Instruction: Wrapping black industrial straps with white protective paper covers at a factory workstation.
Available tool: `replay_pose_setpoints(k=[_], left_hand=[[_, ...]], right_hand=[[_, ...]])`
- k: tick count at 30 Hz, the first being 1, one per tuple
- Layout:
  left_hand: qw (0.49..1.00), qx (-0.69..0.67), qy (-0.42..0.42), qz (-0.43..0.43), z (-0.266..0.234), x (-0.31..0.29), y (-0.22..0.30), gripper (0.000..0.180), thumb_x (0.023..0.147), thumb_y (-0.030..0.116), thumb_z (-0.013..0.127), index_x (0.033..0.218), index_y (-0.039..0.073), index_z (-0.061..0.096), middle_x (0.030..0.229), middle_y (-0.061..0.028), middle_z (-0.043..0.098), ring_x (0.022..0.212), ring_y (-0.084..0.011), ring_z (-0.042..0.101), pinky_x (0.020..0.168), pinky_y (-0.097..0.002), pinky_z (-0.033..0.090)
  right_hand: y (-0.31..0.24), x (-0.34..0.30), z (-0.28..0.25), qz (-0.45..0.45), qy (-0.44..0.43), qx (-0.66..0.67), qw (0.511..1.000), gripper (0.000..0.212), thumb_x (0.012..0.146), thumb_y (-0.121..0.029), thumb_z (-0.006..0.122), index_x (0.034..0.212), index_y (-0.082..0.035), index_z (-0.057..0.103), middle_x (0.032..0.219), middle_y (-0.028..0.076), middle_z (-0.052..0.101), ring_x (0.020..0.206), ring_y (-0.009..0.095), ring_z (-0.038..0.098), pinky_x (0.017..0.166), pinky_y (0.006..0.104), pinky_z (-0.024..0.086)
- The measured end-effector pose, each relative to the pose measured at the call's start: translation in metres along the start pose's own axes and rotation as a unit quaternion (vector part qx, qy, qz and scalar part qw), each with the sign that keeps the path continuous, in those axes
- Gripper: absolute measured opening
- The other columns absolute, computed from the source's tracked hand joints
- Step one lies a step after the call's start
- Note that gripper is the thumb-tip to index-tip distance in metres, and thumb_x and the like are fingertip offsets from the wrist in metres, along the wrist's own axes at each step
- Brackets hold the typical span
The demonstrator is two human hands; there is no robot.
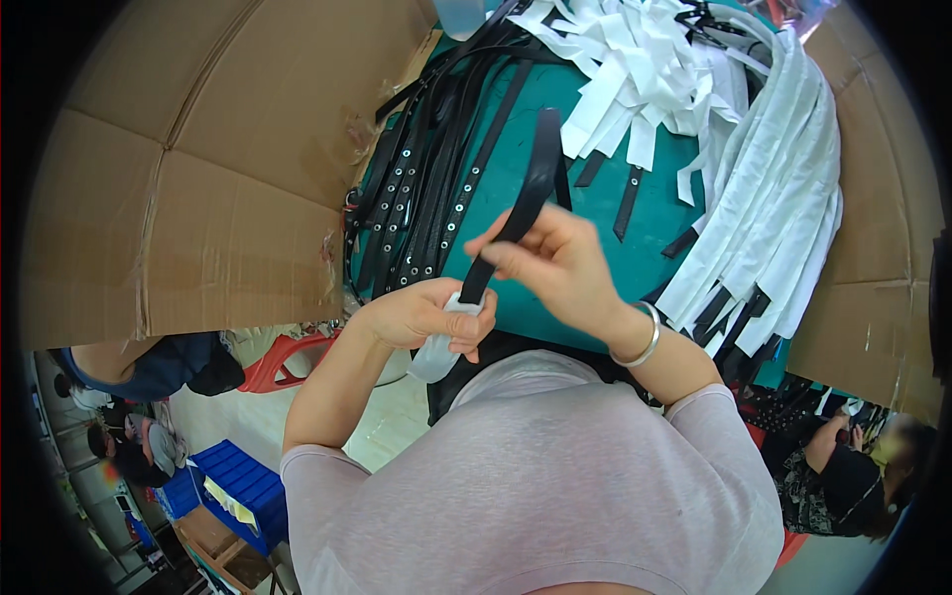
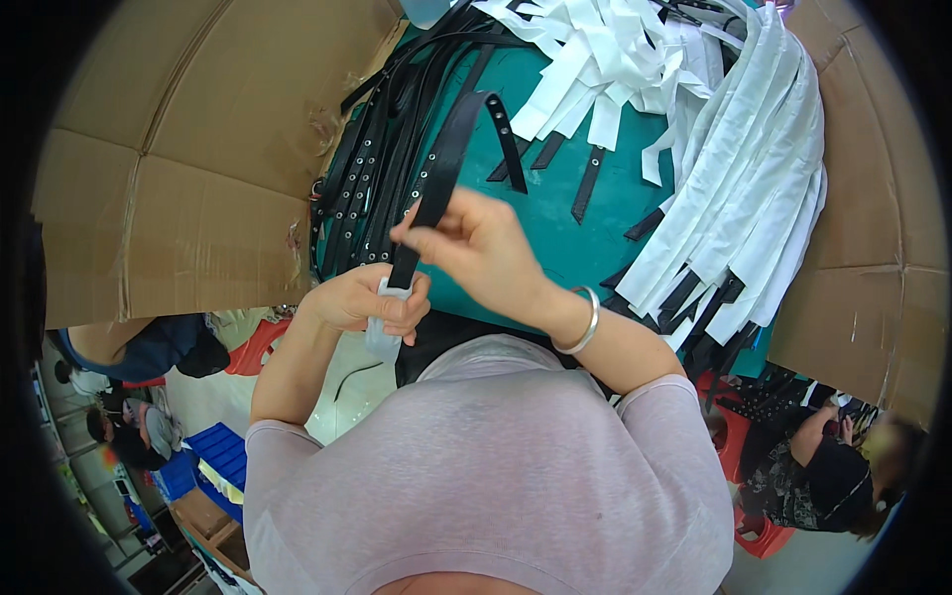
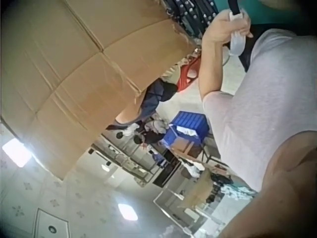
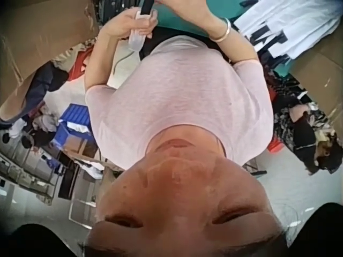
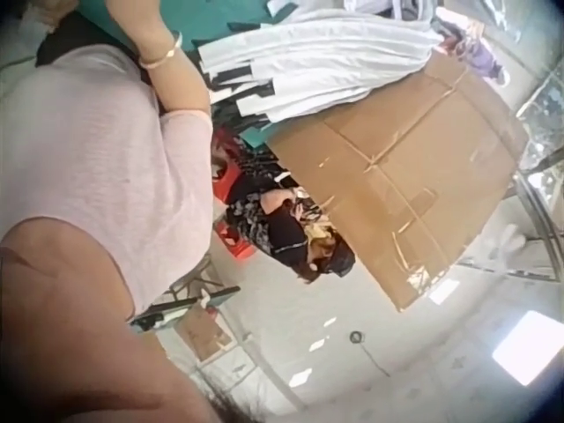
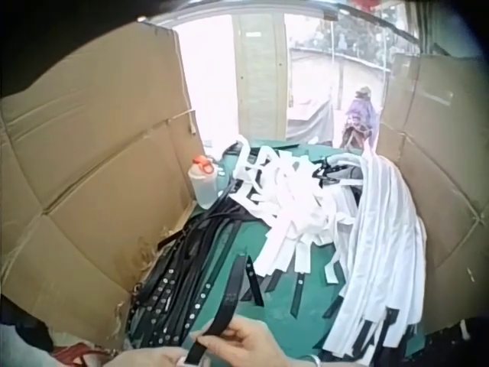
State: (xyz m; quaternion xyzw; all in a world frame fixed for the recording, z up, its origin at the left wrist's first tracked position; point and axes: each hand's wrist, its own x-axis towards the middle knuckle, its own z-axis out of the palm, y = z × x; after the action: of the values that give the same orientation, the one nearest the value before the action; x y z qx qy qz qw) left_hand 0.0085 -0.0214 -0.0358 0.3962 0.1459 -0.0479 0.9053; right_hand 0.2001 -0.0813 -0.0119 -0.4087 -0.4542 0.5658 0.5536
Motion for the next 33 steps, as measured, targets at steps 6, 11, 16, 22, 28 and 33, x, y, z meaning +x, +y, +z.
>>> replay_pose_setpoints(k=[6, 11, 16, 22, 28, 33], left_hand=[[0.992, -0.121, -0.032, -0.019, -0.01, 0.002, -0.019, 0.046, 0.087, 0.02, 0.063, 0.127, 0.012, 0.042, 0.069, 0.0016, 0.042, 0.059, -0.0073, 0.042, 0.06, -0.0254, 0.044], [0.984, -0.051, 0.107, 0.131, 0.0, 0.009, -0.013, 0.105, 0.061, 0.051, 0.08, 0.138, 0.016, 0.019, 0.129, -0.0091, 0.035, 0.093, -0.0177, 0.052, 0.07, -0.0292, 0.046], [0.951, 0.122, 0.227, 0.172, 0.001, 0.004, -0.013, 0.107, 0.064, 0.05, 0.079, 0.14, 0.012, 0.014, 0.141, -0.0103, 0.027, 0.127, -0.0222, 0.037, 0.097, -0.036, 0.036], [0.985, 0.151, 0.066, 0.058, -0.003, -0.031, -0.046, 0.045, 0.093, 0.04, 0.051, 0.11, -0.002, 0.054, 0.089, -0.0074, 0.061, 0.09, -0.0179, 0.057, 0.083, -0.0328, 0.045], [0.976, 0.099, 0.121, 0.151, 0.024, -0.032, -0.017, 0.061, 0.091, 0.055, 0.042, 0.101, -0.004, 0.052, 0.083, -0.0093, 0.058, 0.077, -0.0175, 0.059, 0.077, -0.0342, 0.049], [0.974, 0.133, 0.075, 0.168, 0.035, -0.03, 0.02, 0.055, 0.093, 0.051, 0.041, 0.099, -0.003, 0.052, 0.077, -0.0068, 0.055, 0.07, -0.0132, 0.056, 0.072, -0.0327, 0.051]], right_hand=[[0.007, 0.003, -0.005, 0.05, -0.008, 0.057, 0.997, 0.017, 0.086, -0.006, 0.06, 0.101, 0.001, 0.059, 0.091, 0.007, 0.066, 0.078, 0.01, 0.061, 0.072, 0.0237, 0.049], [0.007, -0.001, -0.008, 0.105, -0.102, -0.072, 0.987, 0.017, 0.09, -0.006, 0.055, 0.105, 0.002, 0.055, 0.092, 0.006, 0.064, 0.082, 0.01, 0.061, 0.068, 0.0227, 0.05], [0.022, -0.012, 0.0, 0.079, -0.091, -0.018, 0.993, 0.025, 0.092, -0.005, 0.049, 0.117, 0.001, 0.045, 0.104, 0.01, 0.06, 0.089, 0.013, 0.062, 0.072, 0.025, 0.051], [0.017, -0.001, 0.006, 0.055, -0.029, 0.077, 0.995, 0.02, 0.09, -0.003, 0.052, 0.109, 0.001, 0.048, 0.096, 0.012, 0.066, 0.088, 0.013, 0.062, 0.076, 0.0259, 0.05], [-0.031, 0.021, -0.004, -0.019, -0.081, -0.002, 0.997, 0.018, 0.083, -0.004, 0.063, 0.1, -0.001, 0.065, 0.101, 0.005, 0.064, 0.093, 0.01, 0.058, 0.083, 0.025, 0.047], [-0.056, 0.03, -0.008, 0.059, -0.131, -0.003, 0.99, 0.03, 0.084, -0.018, 0.066, 0.109, -0.003, 0.06, 0.101, 0.006, 0.064, 0.095, 0.014, 0.059, 0.082, 0.0273, 0.047]])
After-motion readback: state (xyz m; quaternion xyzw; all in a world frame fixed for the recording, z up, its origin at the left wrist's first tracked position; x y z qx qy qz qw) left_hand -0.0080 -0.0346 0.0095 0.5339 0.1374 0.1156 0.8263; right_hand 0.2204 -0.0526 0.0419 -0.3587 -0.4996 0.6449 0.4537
